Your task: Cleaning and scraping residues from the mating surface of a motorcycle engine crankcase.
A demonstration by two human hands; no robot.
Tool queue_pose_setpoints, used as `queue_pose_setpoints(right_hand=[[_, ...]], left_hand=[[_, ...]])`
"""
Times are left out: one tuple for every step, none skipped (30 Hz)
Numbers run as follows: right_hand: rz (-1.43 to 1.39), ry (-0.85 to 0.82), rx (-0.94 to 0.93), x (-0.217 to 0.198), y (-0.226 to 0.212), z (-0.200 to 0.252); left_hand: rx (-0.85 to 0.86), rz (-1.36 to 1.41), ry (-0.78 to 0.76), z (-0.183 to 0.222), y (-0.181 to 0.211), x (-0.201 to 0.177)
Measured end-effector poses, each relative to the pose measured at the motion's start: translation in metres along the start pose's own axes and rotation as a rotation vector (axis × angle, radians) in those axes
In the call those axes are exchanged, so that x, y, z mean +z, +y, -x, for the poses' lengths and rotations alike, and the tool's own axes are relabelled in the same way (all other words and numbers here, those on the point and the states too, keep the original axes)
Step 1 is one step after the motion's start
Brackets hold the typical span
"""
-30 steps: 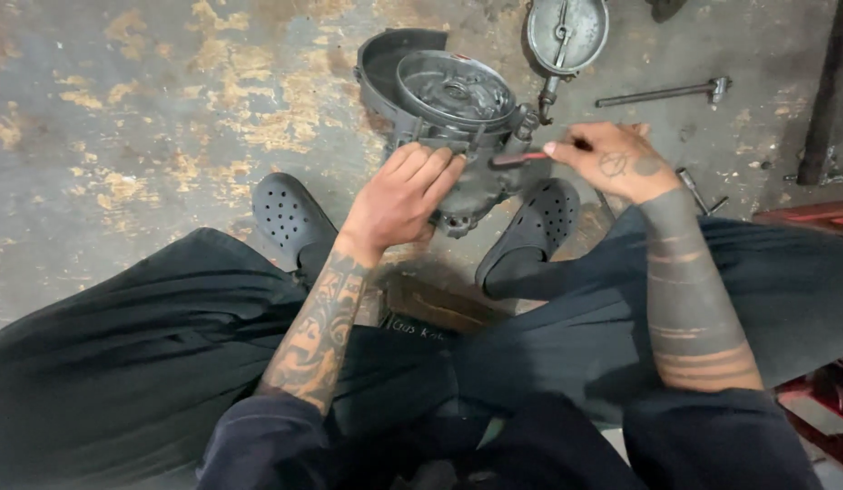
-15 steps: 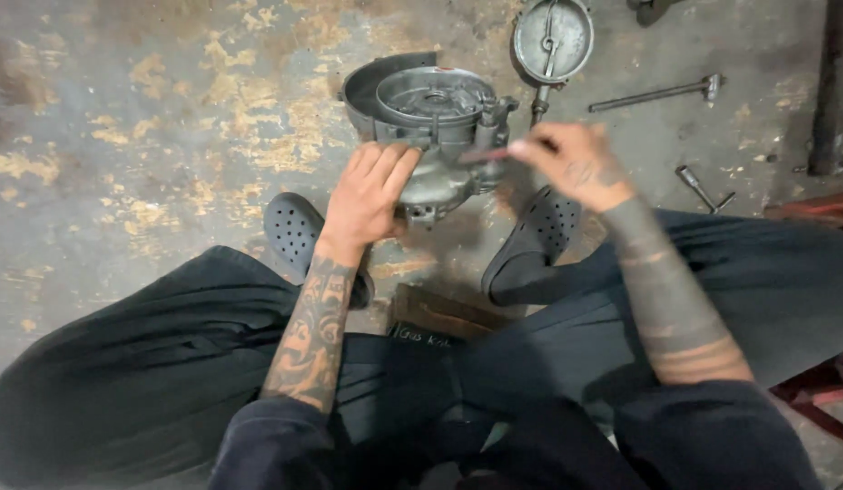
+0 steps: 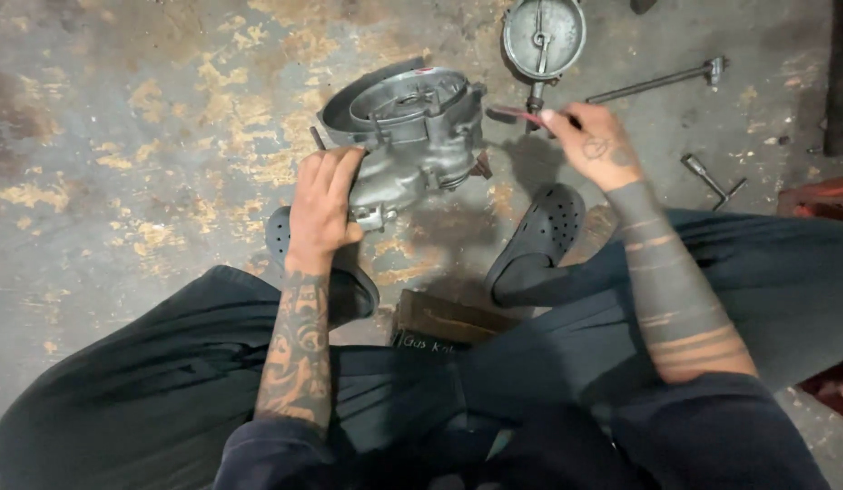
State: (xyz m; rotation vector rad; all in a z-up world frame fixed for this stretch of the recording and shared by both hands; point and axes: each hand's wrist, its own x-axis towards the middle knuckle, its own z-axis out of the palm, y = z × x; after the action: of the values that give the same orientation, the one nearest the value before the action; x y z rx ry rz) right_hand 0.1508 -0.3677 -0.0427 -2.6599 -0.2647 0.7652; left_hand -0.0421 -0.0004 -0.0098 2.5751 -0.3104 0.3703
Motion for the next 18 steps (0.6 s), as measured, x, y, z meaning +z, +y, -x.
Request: queue_pose_setpoints(right_hand=[[-0.164,-0.004,-0.024,-0.001,-0.014,0.004],[-0.329,-0.009,-0.046,-0.002,-0.027,0.008],[-0.336,-0.013,-0.042,0.000,-0.036,0.009],[-0.487,-0.060,-0.054,0.000,-0.046,0.009],[-0.635,-0.102,-0.068,-0.002,-0.055,0.008],[-0.639,-0.101,-0.066,0.009,-0.055,0.004],[-0.616,-0.122,-0.076,0.019,-0.054,-0.001],[-0.594,-0.143,-0.085,0.030,-0.052,-0.005],[-0.595,-0.144,-0.082,0.037,-0.052,-0.006],[-0.578,-0.157,-0.057,0.045,-0.053,-0.007],[-0.558,-0.178,-0.032,0.054,-0.052,-0.006],[-0.557,-0.185,-0.027,0.058,-0.053,-0.007],[-0.582,-0.208,-0.024,0.061,-0.055,-0.008],[-0.607,-0.230,-0.021,0.065,-0.057,-0.009],[-0.607,-0.232,-0.022,0.069,-0.057,-0.010],[-0.794,-0.237,-0.009,0.073,-0.058,-0.011],[-0.980,-0.243,0.005,0.076,-0.059,-0.012],[-0.979,-0.248,0.003,0.077,-0.058,-0.014]], left_hand=[[0.024,-0.015,-0.009,0.001,-0.001,-0.001],[0.047,-0.030,-0.017,0.002,-0.001,-0.001],[0.047,-0.030,-0.027,0.002,0.006,-0.004],[0.015,-0.023,-0.037,0.002,0.014,-0.006],[-0.016,-0.015,-0.041,0.000,0.021,-0.008],[-0.014,-0.015,-0.044,0.002,0.021,-0.009],[-0.016,-0.008,-0.067,0.005,0.021,-0.009],[-0.017,-0.001,-0.090,0.007,0.022,-0.009],[-0.017,0.001,-0.093,0.008,0.023,-0.008],[-0.019,-0.010,-0.098,0.010,0.024,-0.008],[-0.029,-0.019,-0.106,0.014,0.027,-0.007],[-0.035,-0.016,-0.110,0.016,0.027,-0.005],[-0.016,-0.033,-0.105,0.018,0.026,-0.003],[0.004,-0.051,-0.099,0.021,0.027,-0.002],[0.002,-0.052,-0.098,0.022,0.028,-0.001],[0.001,-0.089,-0.129,0.024,0.030,-0.001],[-0.002,-0.127,-0.159,0.026,0.032,-0.002],[-0.007,-0.129,-0.159,0.030,0.033,-0.001]])
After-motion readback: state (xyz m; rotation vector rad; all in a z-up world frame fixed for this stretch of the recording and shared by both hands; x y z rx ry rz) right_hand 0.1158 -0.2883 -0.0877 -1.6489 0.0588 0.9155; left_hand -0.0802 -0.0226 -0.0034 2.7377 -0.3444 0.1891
